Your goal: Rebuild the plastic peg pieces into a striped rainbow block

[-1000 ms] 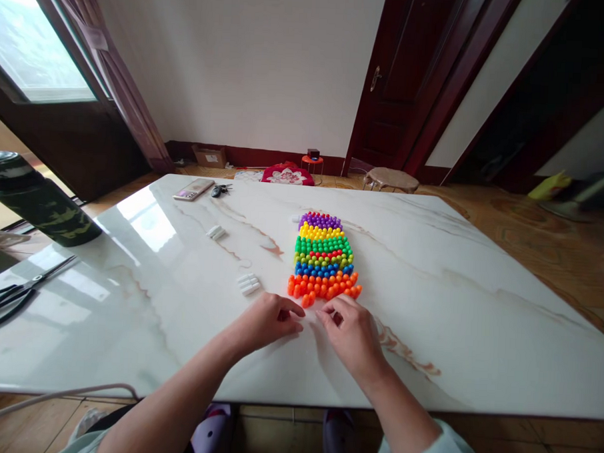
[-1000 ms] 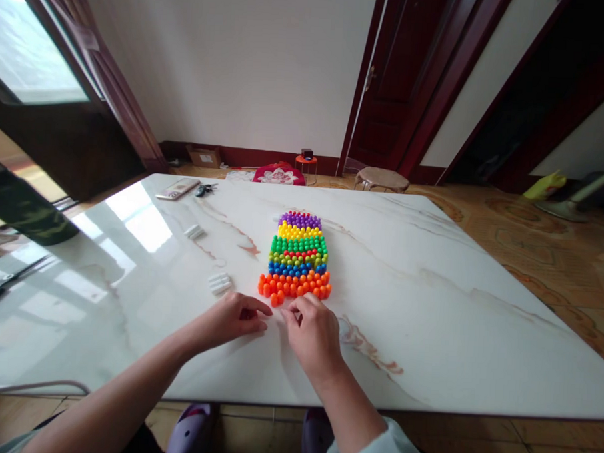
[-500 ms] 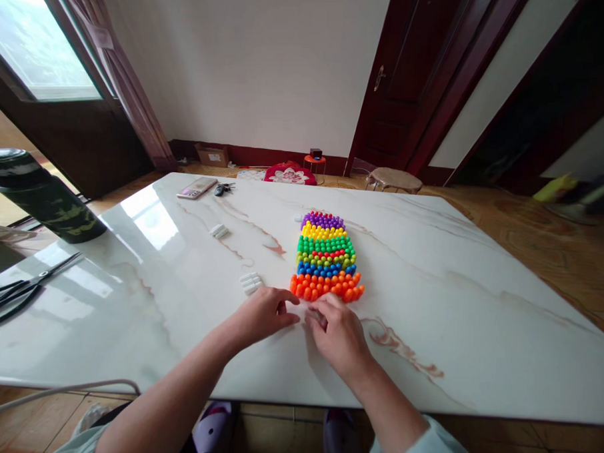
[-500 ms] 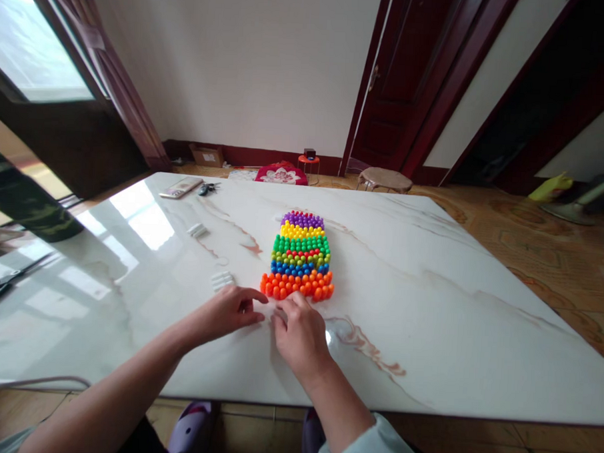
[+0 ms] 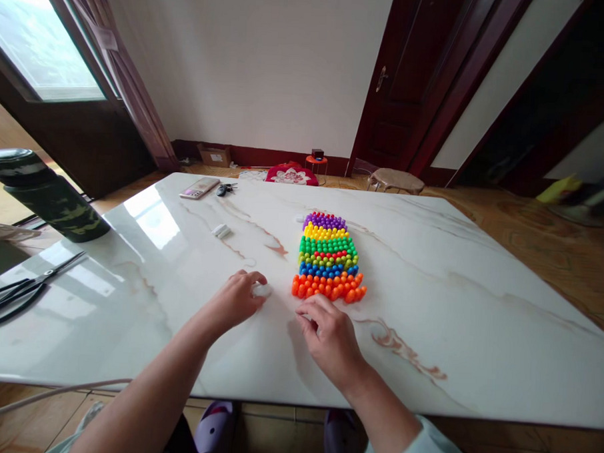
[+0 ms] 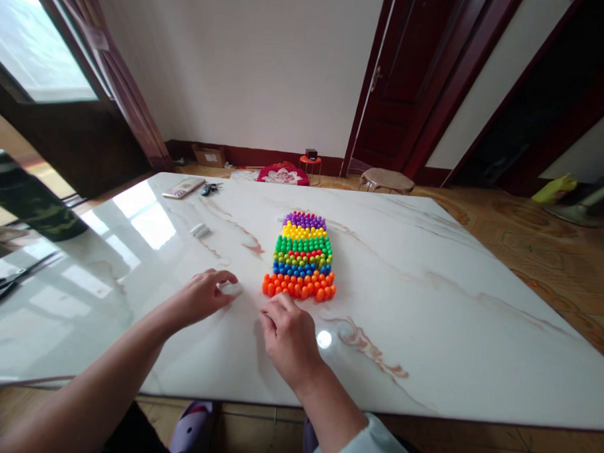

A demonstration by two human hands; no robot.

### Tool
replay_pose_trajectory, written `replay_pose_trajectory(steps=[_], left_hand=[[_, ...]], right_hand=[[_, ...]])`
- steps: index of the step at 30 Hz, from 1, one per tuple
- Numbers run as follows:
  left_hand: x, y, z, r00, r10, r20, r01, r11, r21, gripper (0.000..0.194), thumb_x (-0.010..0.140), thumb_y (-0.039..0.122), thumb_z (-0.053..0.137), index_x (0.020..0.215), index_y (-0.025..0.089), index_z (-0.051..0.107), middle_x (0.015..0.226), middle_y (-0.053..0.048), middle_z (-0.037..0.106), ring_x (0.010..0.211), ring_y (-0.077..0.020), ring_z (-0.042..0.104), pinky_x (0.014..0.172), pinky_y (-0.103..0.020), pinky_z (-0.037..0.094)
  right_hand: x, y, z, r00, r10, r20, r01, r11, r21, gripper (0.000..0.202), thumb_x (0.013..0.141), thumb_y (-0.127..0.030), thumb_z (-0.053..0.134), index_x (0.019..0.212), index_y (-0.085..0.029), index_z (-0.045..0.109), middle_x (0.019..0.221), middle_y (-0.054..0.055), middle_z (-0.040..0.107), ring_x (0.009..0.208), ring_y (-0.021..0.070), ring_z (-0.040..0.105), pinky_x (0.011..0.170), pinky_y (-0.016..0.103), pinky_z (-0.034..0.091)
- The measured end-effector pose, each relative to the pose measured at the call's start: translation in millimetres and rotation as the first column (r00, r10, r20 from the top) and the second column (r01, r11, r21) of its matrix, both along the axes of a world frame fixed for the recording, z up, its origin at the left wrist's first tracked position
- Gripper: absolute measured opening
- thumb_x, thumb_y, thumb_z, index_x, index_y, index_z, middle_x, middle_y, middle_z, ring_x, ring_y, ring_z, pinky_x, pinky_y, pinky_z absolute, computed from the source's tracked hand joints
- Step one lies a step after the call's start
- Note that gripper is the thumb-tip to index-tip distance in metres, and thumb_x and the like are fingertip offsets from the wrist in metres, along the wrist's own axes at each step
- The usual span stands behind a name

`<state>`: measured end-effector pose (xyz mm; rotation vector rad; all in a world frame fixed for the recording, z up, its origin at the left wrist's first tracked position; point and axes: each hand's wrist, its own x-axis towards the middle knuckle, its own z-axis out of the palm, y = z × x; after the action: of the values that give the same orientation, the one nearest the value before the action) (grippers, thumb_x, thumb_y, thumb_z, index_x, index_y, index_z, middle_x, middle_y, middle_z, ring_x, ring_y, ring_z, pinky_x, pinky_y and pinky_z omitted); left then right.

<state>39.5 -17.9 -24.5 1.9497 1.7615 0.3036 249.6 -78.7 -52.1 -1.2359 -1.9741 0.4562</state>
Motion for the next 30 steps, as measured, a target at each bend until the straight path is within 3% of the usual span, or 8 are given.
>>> replay_pose_trajectory(steps=[5,11,15,18,20,22,24,30], left_hand=[[1.5,-9.5,17.6,0.78,0.069,0.622,0.219,0.9,-0.376,0.039,0.076,0.042,0.063,0.103,0.014,0.064,0.088,-0.005,0.063,0.074,-0.0157,0.059,0.063,-0.027,0.05],[6.0,-15.6,30.8,0.623,0.079,0.778,0.421,0.805,-0.419,0.041,0.078,0.049,0.066,0.094,0.011,0.068,0.077,-0.006,0.067,0.066,-0.012,0.06,0.066,-0.024,0.05],[1.1,-2.5,29.5,0.699,0.045,0.713,0.303,0.885,-0.353,0.05,0.079,0.06,0.06,0.087,0.012,0.07,0.076,-0.008,0.069,0.065,-0.0137,0.062,0.061,-0.024,0.05],[-8.7,23.8,18.7,0.764,0.152,0.627,-0.117,0.988,-0.098,0.045,0.079,0.056,0.059,0.085,0.013,0.07,0.084,-0.009,0.071,0.072,-0.0171,0.064,0.065,-0.028,0.052],[-17.3,46.5,7.4,0.782,0.275,0.559,-0.459,0.862,0.217,0.032,0.081,0.042,0.057,0.096,0.016,0.069,0.095,-0.008,0.07,0.085,-0.0202,0.065,0.08,-0.035,0.053],[-26.8,69.6,-5.1,0.801,0.429,0.417,-0.591,0.678,0.437,0.034,0.082,0.03,0.056,0.112,0.019,0.065,0.118,-0.011,0.063,0.107,-0.0253,0.06,0.099,-0.042,0.045],[-36.7,90.2,-18.0,0.804,0.54,0.249,-0.587,0.652,0.481,0.051,0.082,0.031,0.057,0.132,0.02,0.053,0.142,-0.015,0.044,0.13,-0.0338,0.042,0.106,-0.05,0.036],[-61.1,118.6,-51.2,0.932,0.308,-0.188,-0.233,0.911,0.339,0.048,0.095,0.043,0.038,0.137,0.023,0.049,0.158,-0.012,0.021,0.141,-0.0324,0.028,0.114,-0.055,0.019]], right_hand=[[-10.6,0.0,-0.8,0.976,-0.008,-0.218,-0.009,0.997,-0.076,0.042,0.085,-0.021,0.061,0.127,-0.022,0.053,0.118,0.009,0.059,0.073,0.0128,0.061,0.07,0.029,0.054],[-28.2,1.1,2.2,0.896,-0.025,-0.443,-0.047,0.987,-0.152,0.034,0.087,-0.028,0.061,0.12,-0.021,0.058,0.106,0.006,0.065,0.072,0.0129,0.064,0.063,0.026,0.057],[-31.1,2.8,9.5,0.876,-0.071,-0.477,0.003,0.99,-0.142,0.014,0.089,-0.027,0.057,0.098,-0.019,0.063,0.085,0.003,0.066,0.064,0.0118,0.062,0.06,0.025,0.054],[-32.3,1.8,9.4,0.917,-0.073,-0.392,0.034,0.994,-0.105,0.009,0.087,-0.023,0.056,0.091,-0.019,0.062,0.083,0.003,0.064,0.071,0.0135,0.061,0.065,0.025,0.051],[-34.3,-0.3,5.7,0.956,-0.053,-0.289,0.028,0.996,-0.088,0.01,0.086,-0.02,0.055,0.092,-0.019,0.062,0.084,0.003,0.064,0.075,0.0143,0.06,0.067,0.025,0.049],[-36.6,-2.8,1.3,0.979,-0.034,-0.199,0.016,0.996,-0.088,0.013,0.086,-0.018,0.053,0.094,-0.019,0.062,0.086,0.003,0.063,0.077,0.0145,0.059,0.068,0.024,0.048],[-38.0,-5.1,-2.1,0.989,-0.018,-0.147,0.004,0.996,-0.094,0.014,0.086,-0.017,0.052,0.095,-0.02,0.061,0.088,0.003,0.062,0.078,0.0144,0.058,0.068,0.023,0.046],[-36.6,-5.2,-3.9,0.998,0.044,-0.055,-0.049,0.993,-0.105,0.014,0.088,-0.019,0.05,0.099,-0.02,0.06,0.092,0.003,0.061,0.077,0.0145,0.057,0.068,0.024,0.044]])
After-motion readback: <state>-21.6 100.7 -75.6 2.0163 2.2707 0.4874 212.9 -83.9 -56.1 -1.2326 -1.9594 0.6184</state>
